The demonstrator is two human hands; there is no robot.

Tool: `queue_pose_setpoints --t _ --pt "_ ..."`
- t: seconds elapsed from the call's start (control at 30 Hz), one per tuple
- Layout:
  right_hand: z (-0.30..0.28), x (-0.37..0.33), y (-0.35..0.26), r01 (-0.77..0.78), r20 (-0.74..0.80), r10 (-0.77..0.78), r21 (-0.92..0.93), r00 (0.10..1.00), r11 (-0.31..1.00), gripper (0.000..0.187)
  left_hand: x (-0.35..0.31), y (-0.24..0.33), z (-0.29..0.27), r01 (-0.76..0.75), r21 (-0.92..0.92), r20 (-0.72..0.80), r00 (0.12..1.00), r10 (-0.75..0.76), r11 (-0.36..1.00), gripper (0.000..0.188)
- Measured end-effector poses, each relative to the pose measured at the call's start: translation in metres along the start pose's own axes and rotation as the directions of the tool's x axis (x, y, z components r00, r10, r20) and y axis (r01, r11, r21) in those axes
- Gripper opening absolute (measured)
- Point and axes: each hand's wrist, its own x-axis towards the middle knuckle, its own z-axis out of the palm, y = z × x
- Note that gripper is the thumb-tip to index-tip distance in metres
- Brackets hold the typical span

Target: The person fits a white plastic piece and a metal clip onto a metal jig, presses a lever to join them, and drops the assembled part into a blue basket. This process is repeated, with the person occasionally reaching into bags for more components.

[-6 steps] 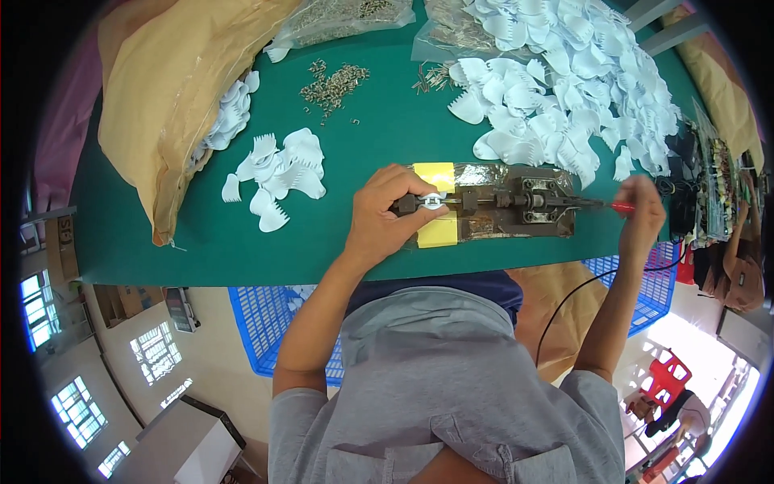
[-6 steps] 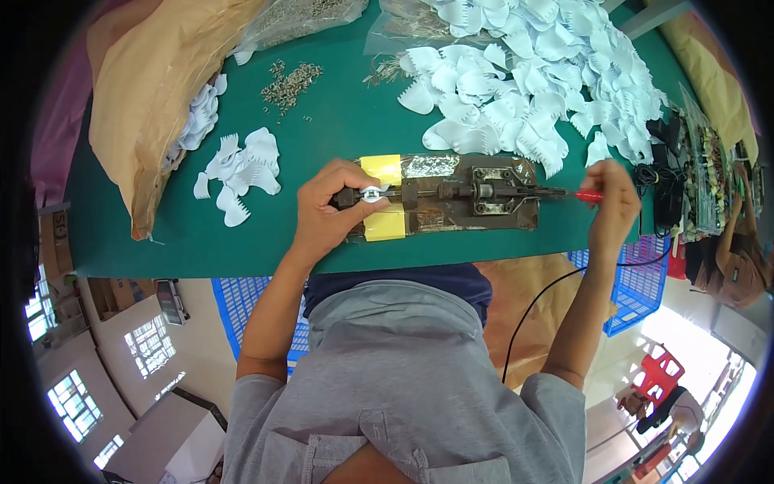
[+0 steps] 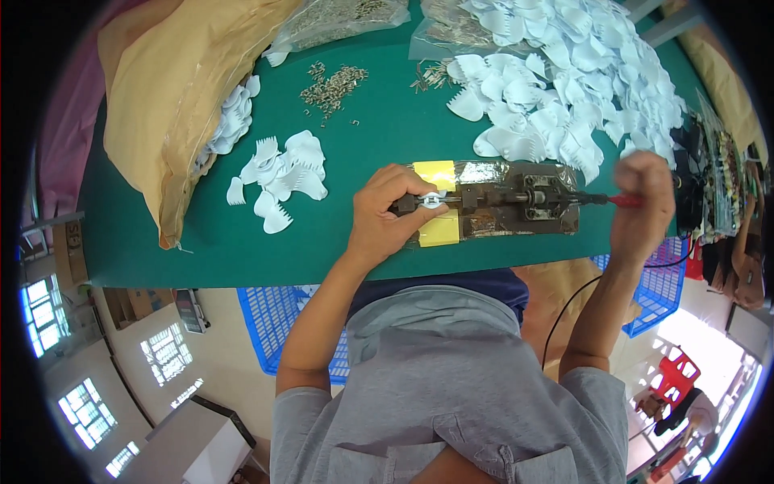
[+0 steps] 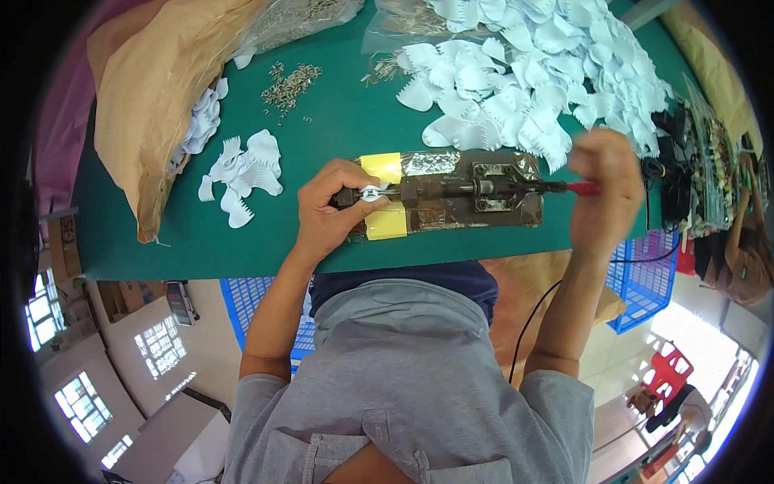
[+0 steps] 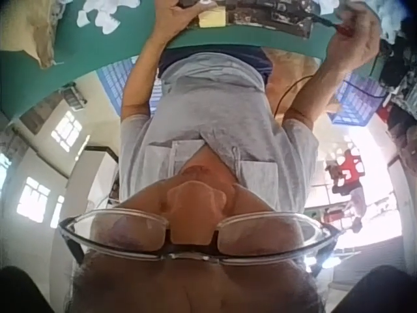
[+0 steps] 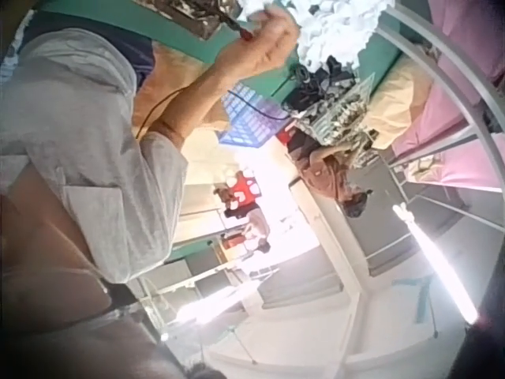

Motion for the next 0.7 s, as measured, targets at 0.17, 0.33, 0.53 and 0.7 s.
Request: queue_pose_setpoints --t 0.17,0.33,0.53,0.7 --pt "0.027 0.002 -0.008 -0.133 0.160 0.128 0.021 0.979 0.991 0.035 -0.005 -0.004 -0.004 -0.003 0.005 -0.042 0.999 0.003 1.000 0.024" --pt "0.054 -0.021 -0.006 0.049 -0.108 -0.101 -0.406 0.989 0.913 0.037 0.001 0.000 0.002 0.020 -0.011 -0.006 1.000 -0.020 1.000 0.023" --pt "0.038 -0.016 0.008 -0.062 -0.183 0.076 0.081 0.980 0.995 0.029 -0.004 -0.001 -0.004 -0.023 -0.050 -0.025 0.999 0.022 0.998 0.023" --pt "-0.046 -0.018 0.064 -0.291 -0.150 0.417 0.511 0.896 0.809 0.027 -0.016 0.027 -0.020 -0.135 -0.416 -0.223 0.974 0.043 0.899 0.027"
